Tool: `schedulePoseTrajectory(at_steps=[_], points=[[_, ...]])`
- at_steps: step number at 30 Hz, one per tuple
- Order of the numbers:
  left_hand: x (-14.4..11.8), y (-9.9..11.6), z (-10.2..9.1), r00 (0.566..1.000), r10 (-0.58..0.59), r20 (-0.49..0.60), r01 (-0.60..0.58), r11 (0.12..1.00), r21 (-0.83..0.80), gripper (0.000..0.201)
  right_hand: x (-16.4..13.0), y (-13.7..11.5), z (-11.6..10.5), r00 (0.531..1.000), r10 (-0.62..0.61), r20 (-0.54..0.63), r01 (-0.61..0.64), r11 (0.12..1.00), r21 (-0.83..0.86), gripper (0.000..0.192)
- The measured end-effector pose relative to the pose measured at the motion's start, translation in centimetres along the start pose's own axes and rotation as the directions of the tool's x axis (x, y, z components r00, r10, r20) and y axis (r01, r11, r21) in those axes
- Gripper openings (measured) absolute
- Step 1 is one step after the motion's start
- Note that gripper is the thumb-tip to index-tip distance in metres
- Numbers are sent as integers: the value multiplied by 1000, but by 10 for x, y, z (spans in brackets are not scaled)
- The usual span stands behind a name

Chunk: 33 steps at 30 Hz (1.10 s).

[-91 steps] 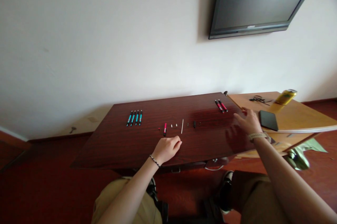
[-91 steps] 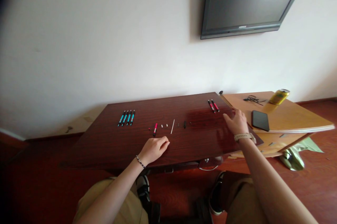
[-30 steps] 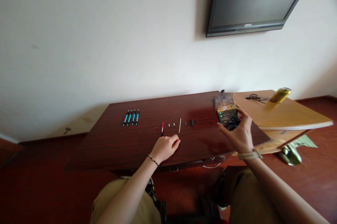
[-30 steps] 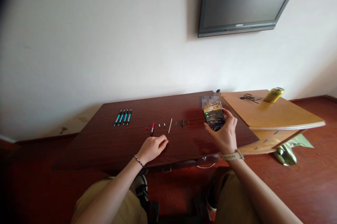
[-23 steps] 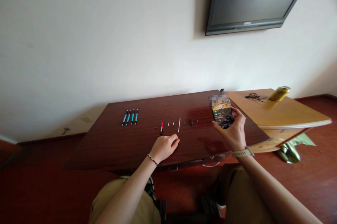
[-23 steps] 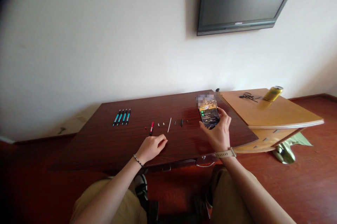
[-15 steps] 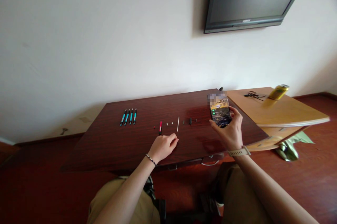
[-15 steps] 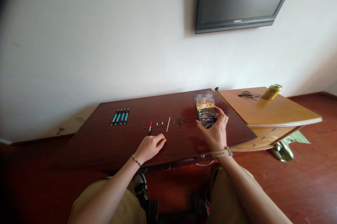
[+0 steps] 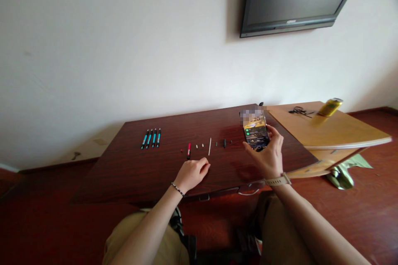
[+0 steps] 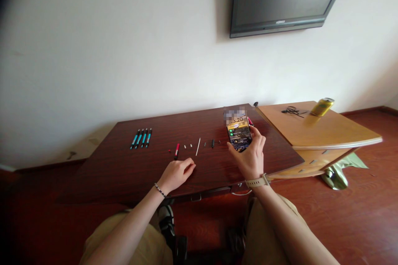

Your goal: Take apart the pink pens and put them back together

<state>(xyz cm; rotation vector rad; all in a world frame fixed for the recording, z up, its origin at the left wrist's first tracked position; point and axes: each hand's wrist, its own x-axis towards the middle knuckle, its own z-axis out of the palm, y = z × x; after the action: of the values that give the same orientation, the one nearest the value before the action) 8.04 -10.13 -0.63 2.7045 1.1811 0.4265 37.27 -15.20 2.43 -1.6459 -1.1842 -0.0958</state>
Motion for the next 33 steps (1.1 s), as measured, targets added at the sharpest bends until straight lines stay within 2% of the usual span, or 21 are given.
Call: schedulePoseTrajectory(at_steps=[14,18,23,29,33], points=[[1,2,-1,1000,3,-3,-3,1000,29,29,-2,-1,-1,997,56,47,-56,998,-9,103],[0,2,-1,1000,-2,-4,2,1000,27,28,-3,6,4,997,62,50,-66,994,83,99],[0,0,0,1000,1,-1,-1,1000,26,29,-3,19,12,977,175,121,-204,932,299,87],[0,0,1,1000,5,-13,-5,1000,10,29,-1,21,12,934,312,176,-355,870,342,93],[0,0,1,1000,2,-11,-2,1000,9,27,-4,23,16,895,358,268,-443,792,420,89]])
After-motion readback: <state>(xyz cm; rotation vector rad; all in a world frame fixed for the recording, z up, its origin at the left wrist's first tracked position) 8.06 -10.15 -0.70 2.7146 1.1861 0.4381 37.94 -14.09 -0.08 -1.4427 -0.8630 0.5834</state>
